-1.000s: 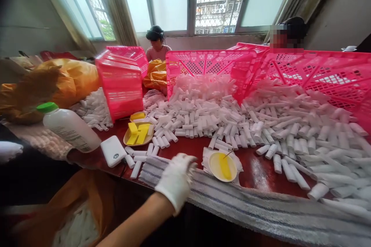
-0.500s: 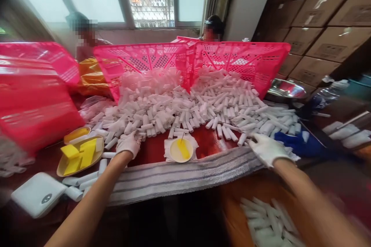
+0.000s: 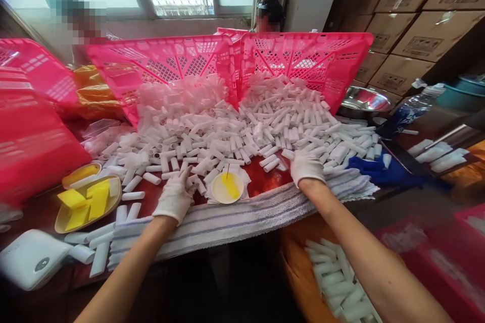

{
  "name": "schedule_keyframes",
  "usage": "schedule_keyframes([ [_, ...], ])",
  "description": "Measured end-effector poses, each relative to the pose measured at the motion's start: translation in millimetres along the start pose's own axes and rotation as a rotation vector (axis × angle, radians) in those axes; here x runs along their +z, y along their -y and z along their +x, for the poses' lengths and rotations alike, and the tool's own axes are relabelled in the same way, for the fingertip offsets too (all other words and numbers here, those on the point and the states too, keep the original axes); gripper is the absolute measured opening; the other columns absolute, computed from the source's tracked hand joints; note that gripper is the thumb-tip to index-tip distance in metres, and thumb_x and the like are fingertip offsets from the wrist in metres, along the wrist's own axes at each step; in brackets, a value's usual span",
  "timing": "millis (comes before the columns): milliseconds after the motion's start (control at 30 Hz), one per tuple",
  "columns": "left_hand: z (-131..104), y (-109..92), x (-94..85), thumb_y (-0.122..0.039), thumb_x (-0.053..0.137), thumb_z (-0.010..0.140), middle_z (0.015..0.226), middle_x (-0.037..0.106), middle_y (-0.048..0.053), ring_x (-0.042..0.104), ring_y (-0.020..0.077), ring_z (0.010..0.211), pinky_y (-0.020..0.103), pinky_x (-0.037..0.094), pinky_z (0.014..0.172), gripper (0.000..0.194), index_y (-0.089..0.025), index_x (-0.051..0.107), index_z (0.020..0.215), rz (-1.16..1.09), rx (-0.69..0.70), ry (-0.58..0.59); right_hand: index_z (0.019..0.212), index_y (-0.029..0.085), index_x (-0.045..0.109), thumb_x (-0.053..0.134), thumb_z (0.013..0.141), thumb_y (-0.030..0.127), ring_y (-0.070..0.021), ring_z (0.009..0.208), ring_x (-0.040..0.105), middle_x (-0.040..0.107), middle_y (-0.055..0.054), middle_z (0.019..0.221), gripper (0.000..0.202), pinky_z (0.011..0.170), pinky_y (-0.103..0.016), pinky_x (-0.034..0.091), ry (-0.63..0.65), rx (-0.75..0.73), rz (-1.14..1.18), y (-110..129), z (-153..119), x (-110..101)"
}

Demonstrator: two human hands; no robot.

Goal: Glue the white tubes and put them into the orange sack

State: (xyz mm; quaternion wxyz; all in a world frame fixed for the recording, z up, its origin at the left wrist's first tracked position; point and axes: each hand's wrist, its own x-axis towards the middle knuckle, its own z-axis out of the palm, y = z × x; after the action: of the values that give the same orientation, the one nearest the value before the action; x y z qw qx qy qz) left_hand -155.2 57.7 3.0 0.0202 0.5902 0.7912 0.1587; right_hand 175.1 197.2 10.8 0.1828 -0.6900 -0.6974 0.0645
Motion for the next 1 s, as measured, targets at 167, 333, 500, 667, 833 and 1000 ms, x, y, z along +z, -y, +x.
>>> schedule_keyframes([
  [167,-19,-4,-4.5,-0.042,0.052,0.08,0.112,0.057,0.013,0.053,0.0275,0.104,0.037,0.044,0.086,0.049,-0.019,0.051,0.124,0.044,-0.151,-0.104,0.118,0.017,0.057,0.049,0.084,0.043,-0.0219,0.103,0.059,0.061,-0.01,0.116,0.043,0.09,-0.035,0.047,0.293,-0.326,0.681,33,-56,-18],
  [333,-19,-9,7.2,-0.034,0.046,0.085,0.103,0.06,0.011,0.058,0.024,0.095,0.036,0.046,0.083,0.037,-0.018,0.057,0.117,-0.099,-0.071,-0.012,0.109,0.013,0.057,0.049,0.082,0.048,-0.0137,0.063,0.06,0.067,-0.006,0.079,0.045,0.055,-0.025,0.05,0.666,-0.252,0.892,79,-65,8],
  [500,-18,3,11.5,-0.022,0.035,0.088,0.115,0.058,0.008,0.055,0.0186,0.105,0.032,0.044,0.093,0.037,-0.018,0.055,0.119,-0.323,0.112,-0.017,0.085,0.016,0.063,0.054,0.08,0.037,-0.0144,0.067,0.06,0.066,-0.004,0.078,0.024,0.063,-0.027,0.051,0.453,-0.354,0.745,88,-47,41],
  [667,-25,18,1.7,-0.011,0.035,0.084,0.12,0.057,0.005,0.052,0.019,0.107,0.034,0.044,0.093,0.039,-0.023,0.061,0.112,-0.182,0.311,-0.008,0.09,0.019,0.067,0.054,0.082,0.035,-0.0177,0.078,0.059,0.065,-0.006,0.08,0.022,0.075,-0.032,0.049,0.17,-0.763,0.593,69,-57,52],
  [833,-19,19,-5.6,-0.021,0.042,0.086,0.112,0.062,0.003,0.051,0.0214,0.099,0.036,0.045,0.086,0.028,-0.026,0.067,0.1,-0.051,0.443,0.071,0.11,0.021,0.062,0.047,0.088,0.034,-0.0171,0.086,0.062,0.066,-0.006,0.097,0.029,0.078,-0.031,0.051,0.217,-0.686,0.645,64,-68,53],
  [1000,-12,13,-6.2,-0.028,0.046,0.085,0.109,0.064,-0.001,0.048,0.0226,0.097,0.035,0.043,0.082,0.024,-0.028,0.068,0.094,0.018,0.416,0.074,0.099,0.025,0.067,0.052,0.085,0.033,-0.0173,0.085,0.062,0.066,-0.005,0.088,0.021,0.08,-0.032,0.051,0.211,-0.7,0.629,62,-72,52],
])
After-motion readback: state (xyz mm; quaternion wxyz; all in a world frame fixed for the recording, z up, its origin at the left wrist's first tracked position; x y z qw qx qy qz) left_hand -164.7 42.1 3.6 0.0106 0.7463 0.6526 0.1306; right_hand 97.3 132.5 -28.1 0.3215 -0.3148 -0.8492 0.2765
